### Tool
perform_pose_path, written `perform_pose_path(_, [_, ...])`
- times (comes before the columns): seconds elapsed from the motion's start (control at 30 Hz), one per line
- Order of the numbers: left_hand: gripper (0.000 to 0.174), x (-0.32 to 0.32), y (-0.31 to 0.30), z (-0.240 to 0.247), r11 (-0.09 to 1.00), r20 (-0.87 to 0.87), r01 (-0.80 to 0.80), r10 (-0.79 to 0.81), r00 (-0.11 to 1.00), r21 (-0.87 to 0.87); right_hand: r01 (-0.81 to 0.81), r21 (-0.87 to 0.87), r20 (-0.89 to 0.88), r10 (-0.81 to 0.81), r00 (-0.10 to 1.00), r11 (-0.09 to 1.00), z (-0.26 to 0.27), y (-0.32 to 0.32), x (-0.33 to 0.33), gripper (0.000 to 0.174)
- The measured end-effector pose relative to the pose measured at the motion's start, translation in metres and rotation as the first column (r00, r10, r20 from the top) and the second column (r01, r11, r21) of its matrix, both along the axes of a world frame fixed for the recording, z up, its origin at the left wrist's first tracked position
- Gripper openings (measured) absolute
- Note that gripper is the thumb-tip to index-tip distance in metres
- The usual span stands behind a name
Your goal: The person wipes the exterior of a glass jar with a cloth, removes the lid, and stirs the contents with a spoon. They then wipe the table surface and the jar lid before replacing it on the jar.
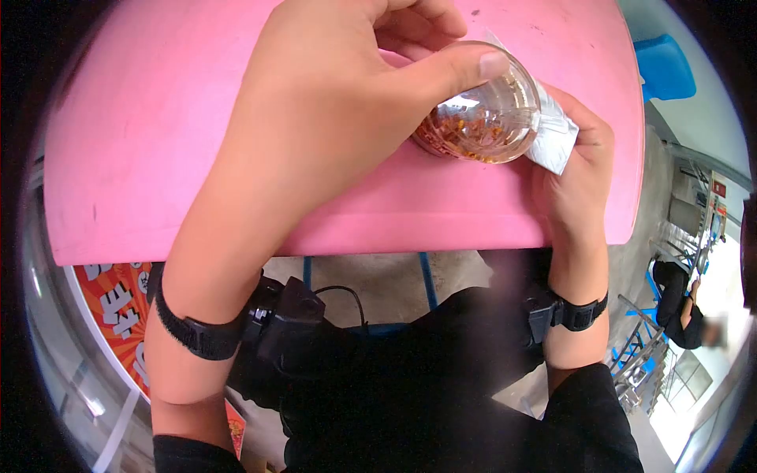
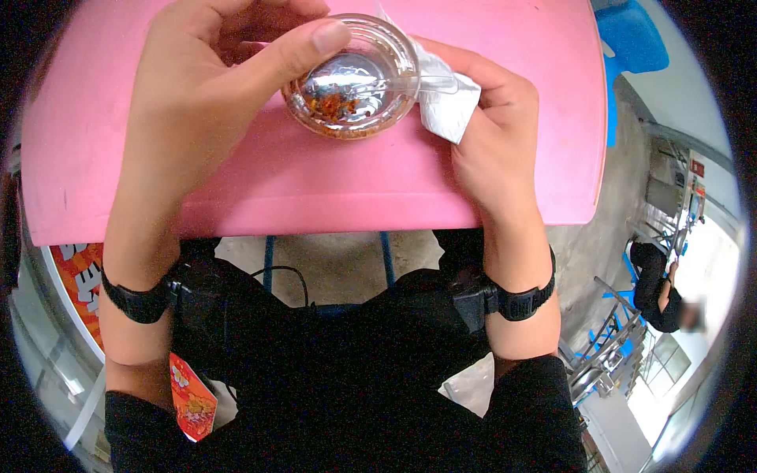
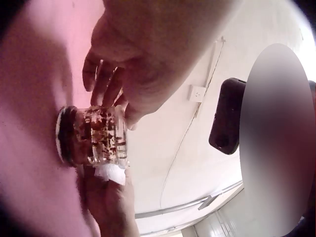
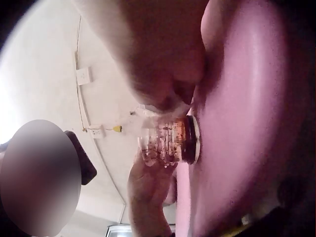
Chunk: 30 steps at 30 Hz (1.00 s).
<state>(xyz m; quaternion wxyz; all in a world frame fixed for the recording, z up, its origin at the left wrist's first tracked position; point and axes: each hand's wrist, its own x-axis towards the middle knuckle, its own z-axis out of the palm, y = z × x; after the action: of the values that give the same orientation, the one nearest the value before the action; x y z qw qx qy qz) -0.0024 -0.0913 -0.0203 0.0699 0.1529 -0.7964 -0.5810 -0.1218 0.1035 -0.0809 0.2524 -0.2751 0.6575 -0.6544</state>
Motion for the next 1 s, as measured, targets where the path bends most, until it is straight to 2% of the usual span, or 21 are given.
perform_pose_path(0.1, [0.037, -0.002, 0.000, 0.004, 1.000, 0.002, 0.006, -0.006, 1.000, -0.007, -0.009, 0.017, -0.023, 0.009, 1.000, 1.000, 0.003, -0.010, -0.014, 0.028])
perform_pose_path(0.17, [0.037, 0.006, -0.002, 0.008, 1.000, 0.000, 0.028, -0.028, 1.000, -0.003, -0.017, 0.090, -0.059, 0.022, 0.998, 0.996, 0.010, -0.020, -0.021, 0.033])
perform_pose_path(0.2, [0.037, 0.007, -0.002, 0.008, 0.999, -0.002, 0.040, -0.040, 0.999, 0.000, -0.011, 0.007, -0.003, 0.011, 1.000, 1.000, 0.002, -0.019, -0.026, 0.031])
perform_pose_path(0.23, [0.037, 0.008, -0.004, 0.008, 0.999, -0.003, 0.050, -0.050, 0.999, 0.005, 0.001, 0.010, -0.003, -0.001, 1.000, 1.000, -0.003, -0.017, -0.028, 0.031])
perform_pose_path(0.3, [0.038, 0.008, -0.009, 0.005, 0.998, -0.004, 0.061, -0.061, 0.998, 0.015, -0.191, 0.030, -0.071, 0.193, 0.979, 0.981, -0.008, -0.015, -0.028, 0.030])
perform_pose_path(0.33, [0.038, 0.010, -0.011, 0.005, 0.998, -0.005, 0.059, -0.059, 0.998, 0.018, -0.173, 0.092, -0.091, 0.181, 0.979, 0.981, 0.013, -0.022, -0.016, 0.029])
perform_pose_path(0.43, [0.039, 0.008, -0.009, 0.004, 0.999, -0.010, 0.030, -0.029, 1.000, 0.023, -0.122, 0.112, -0.137, 0.137, 0.981, 0.986, 0.012, -0.009, -0.012, 0.028])
perform_pose_path(0.57, [0.039, 0.007, -0.004, 0.003, 1.000, -0.006, -0.009, 0.009, 1.000, 0.030, -0.073, 0.106, -0.091, 0.083, 0.992, 0.992, 0.012, -0.003, 0.001, 0.030])
perform_pose_path(0.63, [0.040, 0.008, -0.005, 0.004, 0.999, -0.005, -0.013, 0.014, 1.000, 0.033, -0.046, 0.149, -0.216, 0.078, 0.973, 0.988, 0.015, -0.006, 0.001, 0.031])
perform_pose_path(0.67, [0.040, 0.007, -0.005, 0.004, 0.999, -0.005, -0.011, 0.011, 1.000, 0.034, -0.042, 0.148, -0.216, 0.073, 0.974, 0.988, 0.017, -0.010, 0.000, 0.031])
perform_pose_path(0.77, [0.040, 0.002, -0.002, 0.010, 0.999, -0.016, 0.000, 0.001, 1.000, 0.032, -0.070, 0.116, -0.231, 0.095, 0.968, 0.991, 0.015, -0.023, -0.012, 0.032])
perform_pose_path(0.87, [0.041, 0.000, -0.005, 0.011, 0.999, -0.019, 0.010, -0.009, 1.000, 0.038, -0.079, 0.116, -0.143, 0.096, 0.985, 0.990, 0.008, -0.025, -0.019, 0.030])
perform_pose_path(0.97, [0.041, 0.000, 0.000, 0.012, 0.999, -0.023, -0.002, 0.003, 1.000, 0.048, -0.128, 0.091, -0.211, 0.144, 0.967, 0.988, 0.011, -0.025, -0.015, 0.031])
perform_pose_path(1.0, [0.042, -0.001, 0.002, 0.011, 0.999, -0.021, -0.013, 0.014, 1.000, 0.050, -0.101, 0.092, -0.153, 0.115, 0.981, 0.991, 0.011, -0.017, -0.013, 0.031])
